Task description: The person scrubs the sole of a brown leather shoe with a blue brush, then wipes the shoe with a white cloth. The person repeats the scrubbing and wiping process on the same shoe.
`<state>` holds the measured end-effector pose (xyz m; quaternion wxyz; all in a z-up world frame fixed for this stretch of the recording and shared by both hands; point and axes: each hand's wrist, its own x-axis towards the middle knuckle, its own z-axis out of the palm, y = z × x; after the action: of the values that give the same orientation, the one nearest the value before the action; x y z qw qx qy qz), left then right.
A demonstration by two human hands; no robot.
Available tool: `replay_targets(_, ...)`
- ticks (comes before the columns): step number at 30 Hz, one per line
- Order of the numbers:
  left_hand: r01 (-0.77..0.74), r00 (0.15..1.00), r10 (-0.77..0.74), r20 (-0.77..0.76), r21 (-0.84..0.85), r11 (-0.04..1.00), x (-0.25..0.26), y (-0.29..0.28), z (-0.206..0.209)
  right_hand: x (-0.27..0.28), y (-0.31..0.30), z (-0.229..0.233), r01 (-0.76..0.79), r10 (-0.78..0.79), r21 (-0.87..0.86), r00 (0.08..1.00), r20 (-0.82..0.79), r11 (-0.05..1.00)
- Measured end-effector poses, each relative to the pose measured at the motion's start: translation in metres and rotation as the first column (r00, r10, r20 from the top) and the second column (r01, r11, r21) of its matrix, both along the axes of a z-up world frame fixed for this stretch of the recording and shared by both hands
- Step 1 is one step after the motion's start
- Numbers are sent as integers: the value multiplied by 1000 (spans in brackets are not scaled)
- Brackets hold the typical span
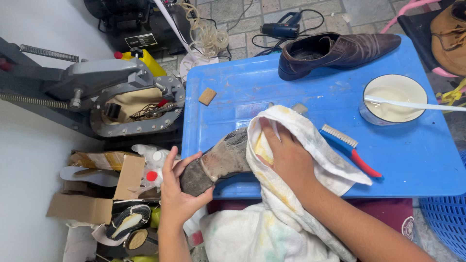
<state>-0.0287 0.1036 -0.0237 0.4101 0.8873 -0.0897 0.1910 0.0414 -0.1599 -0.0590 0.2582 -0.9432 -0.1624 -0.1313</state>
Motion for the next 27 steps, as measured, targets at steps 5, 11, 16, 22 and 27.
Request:
replay_targets(5,20,999,-21,-31,-38,999,-2,-5,-3,-10,29,2,-22,21,34,999,27,999)
replay_targets(11,25,999,-24,-41,22,999,0,-6,-5,-21,64,21,-189,186,65,981,53,980)
replay_targets(16,17,999,-17,-43,11,1000,2,-5,-8,-27,66,22,-327,322,8,934,158,945)
replay_targets(22,5,993,-2,-114,27,1000,2,-17,5,-28,50,8,-416,415,18,909,39,909)
replay_targets(27,35,998,-31,-57,84,996,5,-23,17,-37,42,0,-435,427,145,900,83,889)
